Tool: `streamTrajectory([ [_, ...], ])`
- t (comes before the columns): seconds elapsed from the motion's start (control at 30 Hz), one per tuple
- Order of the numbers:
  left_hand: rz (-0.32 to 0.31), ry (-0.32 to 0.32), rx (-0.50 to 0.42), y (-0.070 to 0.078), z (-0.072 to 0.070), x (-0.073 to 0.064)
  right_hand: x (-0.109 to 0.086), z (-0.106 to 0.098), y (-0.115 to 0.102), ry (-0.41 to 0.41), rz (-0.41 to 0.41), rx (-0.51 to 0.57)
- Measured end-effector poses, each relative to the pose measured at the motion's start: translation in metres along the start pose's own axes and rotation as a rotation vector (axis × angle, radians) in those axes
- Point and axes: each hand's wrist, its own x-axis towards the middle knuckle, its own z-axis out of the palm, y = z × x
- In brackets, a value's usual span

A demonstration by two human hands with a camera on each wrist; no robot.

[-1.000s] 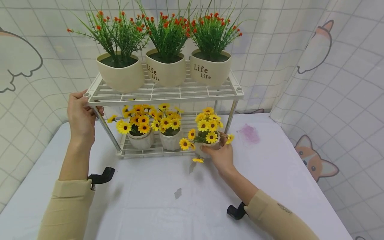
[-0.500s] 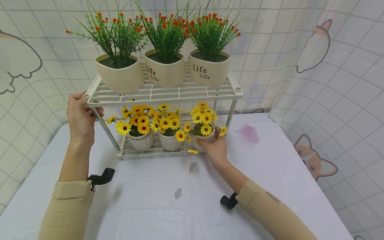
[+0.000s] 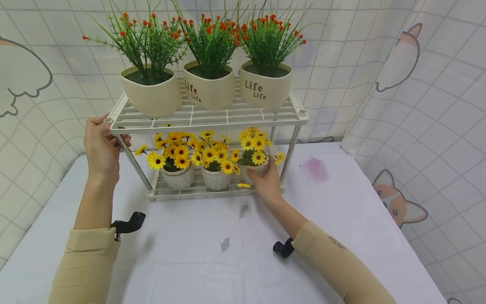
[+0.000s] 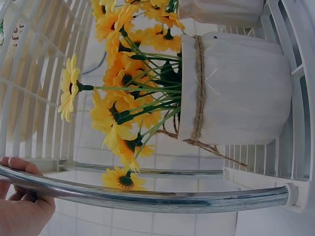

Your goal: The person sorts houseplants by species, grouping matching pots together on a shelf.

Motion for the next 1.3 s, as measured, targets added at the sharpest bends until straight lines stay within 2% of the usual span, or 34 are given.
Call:
streamTrajectory([
  [0.23, 0.006, -0.004, 0.019, 0.000, 0.001, 0.000, -0.001, 0.001, 0.000, -0.028, 0.002, -0.023],
  [0.37, 0.011, -0.005, 0.024, -0.002, 0.001, -0.001, -0.004, 0.002, 0.001, -0.013, 0.014, -0.056],
  [0.63, 0.015, -0.010, 0.013, -0.001, 0.001, -0.001, -0.005, 0.006, 0.000, 0.009, -0.007, -0.038],
  [0.73, 0.009, -0.010, 0.017, 0.000, 0.002, -0.001, -0.007, 0.004, 0.000, 0.011, 0.012, -0.029],
  [0.93, 0.002, -0.005, 0.023, 0.002, 0.002, -0.002, -0.016, -0.003, -0.003, -0.008, 0.067, 0.023],
  [1.17, 0.006, -0.013, 0.044, 0.000, 0.002, -0.003, -0.032, -0.019, -0.006, -0.076, 0.066, 0.054],
  [1.3, 0.011, -0.005, 0.006, -0.003, 0.001, -0.004, -0.039, -0.030, -0.005, -0.120, 0.056, 0.087],
])
